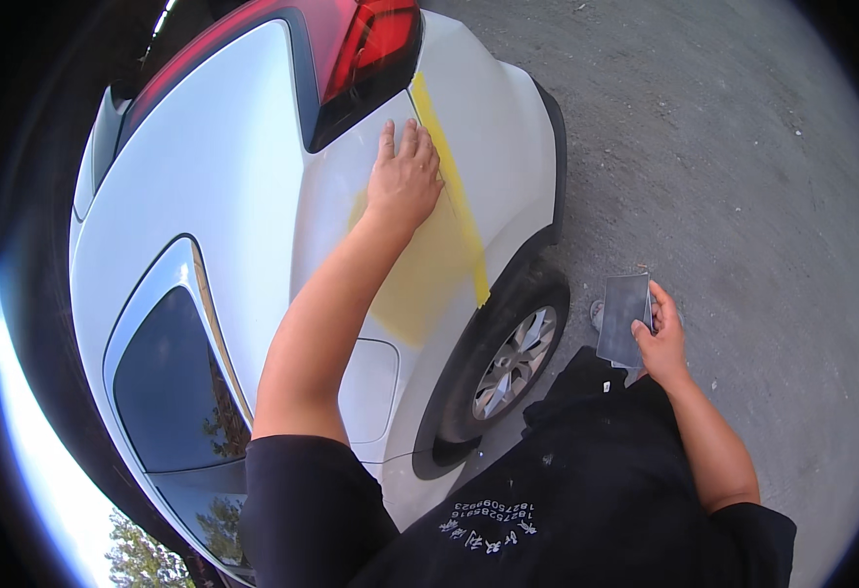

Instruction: The person sands a taped-off section on the rear quarter panel of a white car using a sanding block. They then walk to a workbench, open a container of filler, and apply the filler to the sanding block.

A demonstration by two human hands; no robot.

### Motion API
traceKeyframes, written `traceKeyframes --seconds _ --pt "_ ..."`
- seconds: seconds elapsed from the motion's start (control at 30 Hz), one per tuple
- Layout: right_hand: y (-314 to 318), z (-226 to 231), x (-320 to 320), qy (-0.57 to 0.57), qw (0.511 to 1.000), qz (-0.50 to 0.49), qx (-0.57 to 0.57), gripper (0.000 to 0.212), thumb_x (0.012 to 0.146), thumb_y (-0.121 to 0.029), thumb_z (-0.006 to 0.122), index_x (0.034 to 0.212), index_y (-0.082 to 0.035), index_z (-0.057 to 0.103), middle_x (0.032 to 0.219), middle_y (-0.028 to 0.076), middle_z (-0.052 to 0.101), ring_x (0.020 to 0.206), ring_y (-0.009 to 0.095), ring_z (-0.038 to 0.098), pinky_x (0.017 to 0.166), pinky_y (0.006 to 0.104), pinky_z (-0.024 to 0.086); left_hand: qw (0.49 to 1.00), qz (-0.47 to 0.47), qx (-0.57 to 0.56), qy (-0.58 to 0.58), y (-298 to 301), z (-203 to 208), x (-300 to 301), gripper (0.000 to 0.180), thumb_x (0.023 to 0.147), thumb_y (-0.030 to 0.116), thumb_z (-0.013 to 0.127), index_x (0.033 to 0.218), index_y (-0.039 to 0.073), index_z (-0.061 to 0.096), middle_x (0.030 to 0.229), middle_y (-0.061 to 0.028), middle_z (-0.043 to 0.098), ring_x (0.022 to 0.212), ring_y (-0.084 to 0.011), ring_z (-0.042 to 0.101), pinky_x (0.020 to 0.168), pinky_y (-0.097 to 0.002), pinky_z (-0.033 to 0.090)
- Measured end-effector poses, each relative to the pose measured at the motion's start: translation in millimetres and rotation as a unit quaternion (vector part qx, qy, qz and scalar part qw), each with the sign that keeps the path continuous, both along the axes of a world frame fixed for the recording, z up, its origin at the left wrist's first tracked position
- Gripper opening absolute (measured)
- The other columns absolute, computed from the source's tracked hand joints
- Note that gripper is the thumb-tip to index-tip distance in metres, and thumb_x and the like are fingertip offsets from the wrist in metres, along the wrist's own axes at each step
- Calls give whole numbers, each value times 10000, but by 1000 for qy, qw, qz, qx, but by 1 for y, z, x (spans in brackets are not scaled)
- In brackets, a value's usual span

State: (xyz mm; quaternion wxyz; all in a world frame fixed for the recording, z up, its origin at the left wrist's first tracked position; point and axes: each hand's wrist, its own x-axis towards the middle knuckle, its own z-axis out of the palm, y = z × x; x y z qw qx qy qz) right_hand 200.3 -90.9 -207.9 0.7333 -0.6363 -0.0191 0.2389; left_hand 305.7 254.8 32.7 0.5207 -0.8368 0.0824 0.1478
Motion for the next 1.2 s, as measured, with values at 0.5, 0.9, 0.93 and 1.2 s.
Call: traceKeyframes --seconds 0.5,0.9,0.93,1.2 --pt "-7 -1 10 -1 998 -38 50 625 833 42 567 1413 -16 341 1015 74 579 927 114 580 821 258 471 874 92 -389 -276 25 28 1 170 884 224 600 924 65 645 894 -112 665 874 -311 635 724 -409 487" --pt "-4 0 10 -11 999 -16 -40 624 816 22 603 1397 -40 383 910 34 557 789 95 519 736 258 453 895 353 -186 -201 -22 38 79 349 816 325 706 1037 55 690 1031 -119 692 970 -283 663 794 -382 529" --pt "-6 1 10 4 1000 -22 -19 626 817 25 601 1399 -41 379 908 32 555 788 92 518 733 255 452 896 358 -178 -195 -23 37 82 346 812 324 708 1029 55 693 1034 -120 691 973 -280 663 794 -379 529" --pt "-17 -10 11 18 998 -50 22 629 829 36 582 1410 -30 352 942 39 569 804 89 546 742 243 456 871 446 -159 -134 -27 39 110 181 785 130 588 910 54 695 816 -64 703 729 -204 694 693 -305 512"
